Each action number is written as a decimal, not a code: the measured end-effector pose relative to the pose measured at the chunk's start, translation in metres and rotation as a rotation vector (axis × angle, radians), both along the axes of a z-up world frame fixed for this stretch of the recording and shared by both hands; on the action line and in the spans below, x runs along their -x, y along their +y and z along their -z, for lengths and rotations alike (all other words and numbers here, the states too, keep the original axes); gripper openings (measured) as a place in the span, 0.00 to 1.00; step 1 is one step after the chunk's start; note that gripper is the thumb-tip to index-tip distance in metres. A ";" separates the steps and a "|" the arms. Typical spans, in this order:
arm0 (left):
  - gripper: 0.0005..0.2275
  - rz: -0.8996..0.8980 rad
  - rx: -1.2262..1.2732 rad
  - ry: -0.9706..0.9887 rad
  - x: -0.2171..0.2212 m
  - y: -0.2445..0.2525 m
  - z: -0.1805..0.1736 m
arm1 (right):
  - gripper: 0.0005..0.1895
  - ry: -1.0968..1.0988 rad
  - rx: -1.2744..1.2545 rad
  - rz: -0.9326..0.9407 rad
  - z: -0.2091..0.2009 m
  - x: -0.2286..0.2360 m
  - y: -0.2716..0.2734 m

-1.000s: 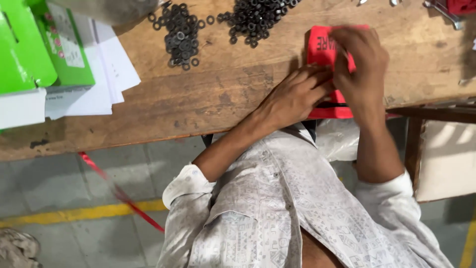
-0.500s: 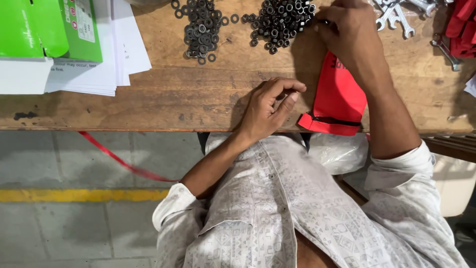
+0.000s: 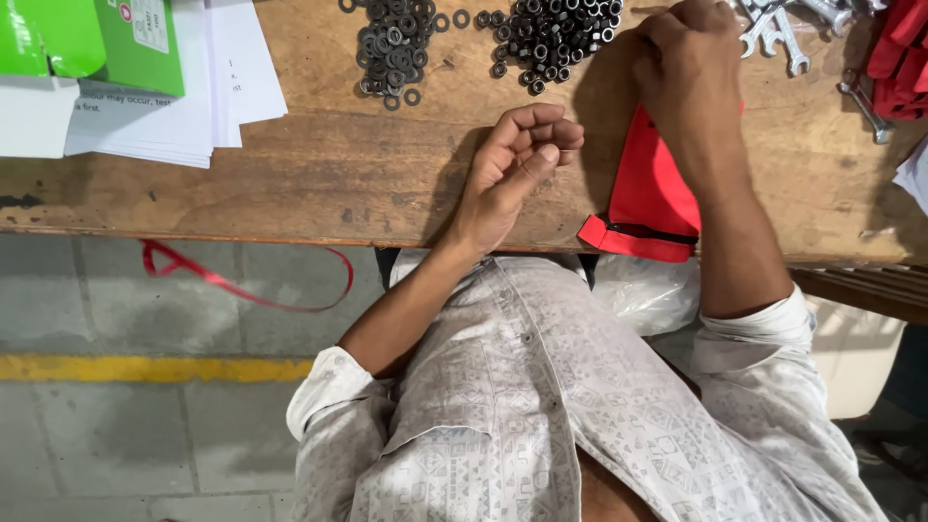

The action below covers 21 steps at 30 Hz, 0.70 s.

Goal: Sorting and putting metal washers and small hardware into a small red pouch and clear plastic bags.

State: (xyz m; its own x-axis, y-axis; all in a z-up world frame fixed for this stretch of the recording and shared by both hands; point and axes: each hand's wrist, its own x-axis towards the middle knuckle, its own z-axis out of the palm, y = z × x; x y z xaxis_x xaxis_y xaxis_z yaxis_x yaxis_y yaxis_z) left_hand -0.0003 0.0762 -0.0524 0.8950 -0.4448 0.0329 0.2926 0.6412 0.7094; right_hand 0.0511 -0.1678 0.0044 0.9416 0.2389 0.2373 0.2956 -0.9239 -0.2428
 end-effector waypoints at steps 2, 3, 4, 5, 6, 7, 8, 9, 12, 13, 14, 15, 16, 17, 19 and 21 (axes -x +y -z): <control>0.17 0.010 0.065 0.054 0.001 0.001 0.000 | 0.12 -0.022 0.061 -0.007 0.005 0.006 0.007; 0.17 0.023 0.126 0.103 0.000 0.002 0.000 | 0.11 -0.048 0.117 -0.011 0.007 0.006 0.011; 0.17 0.015 0.129 0.097 -0.001 0.003 -0.001 | 0.11 -0.054 0.119 -0.020 0.000 0.008 0.019; 0.17 0.011 0.178 0.124 -0.001 0.004 -0.002 | 0.10 0.009 0.053 -0.062 -0.006 0.012 0.028; 0.18 0.007 0.227 0.150 -0.001 0.005 -0.002 | 0.10 0.074 -0.012 -0.104 -0.011 0.016 0.036; 0.18 0.003 0.228 0.150 0.000 0.006 -0.001 | 0.10 0.075 -0.011 -0.108 -0.013 0.019 0.045; 0.17 -0.028 0.269 0.174 0.000 0.007 0.001 | 0.12 0.058 -0.031 -0.158 -0.014 0.021 0.053; 0.17 -0.057 0.312 0.198 0.000 0.006 0.003 | 0.14 0.041 -0.049 -0.206 -0.015 0.024 0.060; 0.18 -0.108 0.441 0.218 0.001 0.014 -0.002 | 0.12 0.066 -0.062 -0.116 -0.020 0.031 0.063; 0.18 -0.114 0.441 0.222 0.001 0.015 -0.002 | 0.12 0.071 -0.063 -0.121 -0.016 0.032 0.062; 0.18 -0.114 0.468 0.219 0.002 0.017 -0.001 | 0.13 0.047 0.017 -0.087 -0.011 0.033 0.062; 0.18 -0.111 0.496 0.216 0.002 0.018 0.000 | 0.13 0.023 0.097 -0.051 -0.006 0.034 0.061; 0.18 -0.115 0.495 0.219 0.003 0.019 -0.001 | 0.13 0.027 0.096 -0.054 -0.008 0.032 0.062; 0.19 -0.101 0.511 0.217 0.003 0.019 -0.002 | 0.13 0.008 0.071 -0.040 -0.009 0.028 0.064; 0.19 -0.092 0.531 0.216 0.003 0.022 -0.005 | 0.12 -0.007 0.049 -0.032 -0.017 0.024 0.065; 0.23 -0.013 0.574 0.301 0.004 0.028 -0.011 | 0.10 0.269 -0.313 0.057 -0.028 0.020 0.068</control>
